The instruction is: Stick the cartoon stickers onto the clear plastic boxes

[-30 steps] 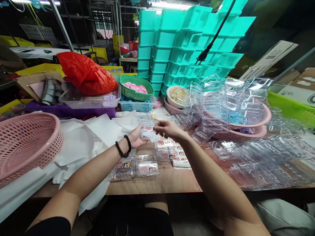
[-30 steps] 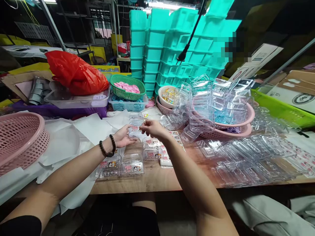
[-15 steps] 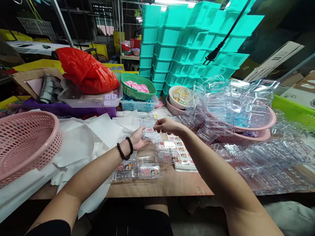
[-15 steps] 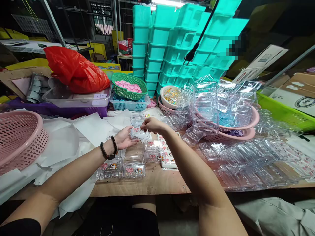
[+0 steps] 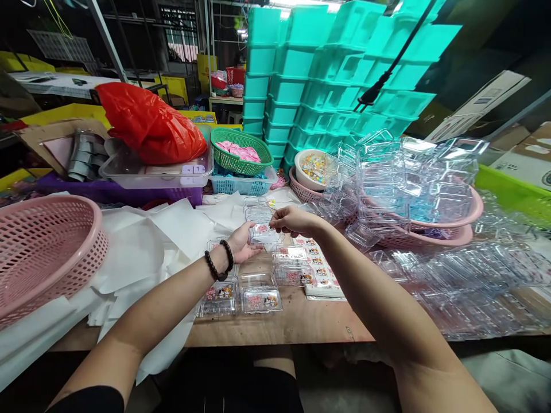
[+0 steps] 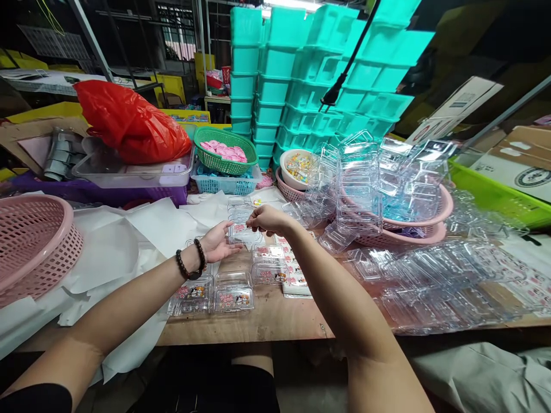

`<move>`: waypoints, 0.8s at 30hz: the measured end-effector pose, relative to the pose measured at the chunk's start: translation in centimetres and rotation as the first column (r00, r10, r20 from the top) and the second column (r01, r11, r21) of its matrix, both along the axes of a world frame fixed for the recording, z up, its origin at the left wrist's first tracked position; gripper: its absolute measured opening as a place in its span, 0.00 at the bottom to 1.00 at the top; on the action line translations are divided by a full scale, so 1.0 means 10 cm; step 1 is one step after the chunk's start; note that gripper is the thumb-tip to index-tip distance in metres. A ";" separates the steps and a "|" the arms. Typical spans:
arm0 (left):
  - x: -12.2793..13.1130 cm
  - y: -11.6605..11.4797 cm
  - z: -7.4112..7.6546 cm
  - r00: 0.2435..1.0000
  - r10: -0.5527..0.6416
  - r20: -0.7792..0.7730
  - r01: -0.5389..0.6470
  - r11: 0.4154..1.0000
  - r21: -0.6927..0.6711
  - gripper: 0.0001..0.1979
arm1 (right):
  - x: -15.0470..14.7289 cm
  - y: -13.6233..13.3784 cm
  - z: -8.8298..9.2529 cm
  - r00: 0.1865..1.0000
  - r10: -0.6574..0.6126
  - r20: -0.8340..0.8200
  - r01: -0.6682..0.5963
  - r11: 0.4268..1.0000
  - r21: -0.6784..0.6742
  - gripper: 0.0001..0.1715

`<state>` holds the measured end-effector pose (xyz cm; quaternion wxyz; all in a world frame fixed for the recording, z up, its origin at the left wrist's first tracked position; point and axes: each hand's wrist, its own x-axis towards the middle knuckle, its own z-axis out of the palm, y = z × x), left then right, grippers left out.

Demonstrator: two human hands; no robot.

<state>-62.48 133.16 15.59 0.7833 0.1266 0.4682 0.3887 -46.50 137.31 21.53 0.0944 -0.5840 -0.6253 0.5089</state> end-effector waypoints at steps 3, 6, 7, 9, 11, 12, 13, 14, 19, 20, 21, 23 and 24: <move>0.01 -0.01 0.02 1.000 0.005 -0.028 -0.005 1.000 -0.006 0.11 | 0.00 0.00 0.00 1.000 -0.002 0.001 0.002 1.000 -0.003 0.10; 0.02 -0.02 0.04 0.999 0.006 -0.039 -0.006 1.000 -0.006 0.12 | 0.00 -0.01 0.00 1.000 -0.007 0.004 0.007 1.000 0.000 0.10; 0.02 -0.02 0.05 0.999 0.006 -0.044 -0.006 1.000 -0.006 0.12 | -0.01 -0.01 0.00 1.000 -0.007 0.006 0.007 1.000 0.002 0.11; 0.02 -0.03 0.06 0.998 0.007 -0.055 -0.007 1.000 -0.007 0.12 | -0.01 -0.01 -0.01 1.000 -0.007 0.013 0.007 1.000 0.008 0.11; 0.02 -0.03 0.05 0.998 0.008 -0.064 -0.008 1.000 -0.007 0.12 | -0.01 -0.02 -0.01 1.000 -0.003 0.024 0.003 1.000 0.016 0.11; 0.02 -0.02 0.05 0.998 0.007 -0.068 -0.008 1.000 -0.007 0.12 | -0.02 -0.02 -0.01 1.000 0.000 0.031 -0.001 1.000 0.023 0.11; 0.02 -0.02 0.04 0.997 0.007 -0.071 -0.007 1.000 -0.005 0.12 | -0.02 -0.02 -0.01 0.999 0.004 0.039 -0.005 1.000 0.030 0.11; 0.01 -0.01 0.03 0.997 0.005 -0.072 -0.005 1.000 -0.003 0.13 | -0.02 -0.01 -0.01 0.999 0.008 0.049 -0.010 0.999 0.037 0.11; 0.03 0.00 -0.05 0.997 -0.026 -0.073 0.029 0.999 0.039 0.12 | -0.04 -0.01 -0.01 0.990 0.032 0.135 -0.045 0.994 0.098 0.11; 0.04 -0.01 -0.06 0.997 -0.029 -0.077 0.033 0.998 0.054 0.11 | -0.05 -0.01 -0.01 0.986 0.034 0.162 -0.053 0.992 0.118 0.10; 0.05 -0.01 -0.07 0.996 -0.027 -0.085 0.033 0.997 0.069 0.11 | -0.06 -0.02 -0.01 0.980 0.036 0.193 -0.063 0.988 0.140 0.10; 0.06 -0.03 -0.09 0.994 -0.008 -0.108 0.017 0.996 0.090 0.14 | -0.09 -0.04 -0.02 0.963 0.040 0.268 -0.091 0.979 0.181 0.09; 0.07 -0.03 -0.10 0.992 0.009 -0.123 0.003 0.995 0.095 0.15 | -0.11 -0.05 -0.03 0.951 0.040 0.307 -0.106 0.974 0.201 0.09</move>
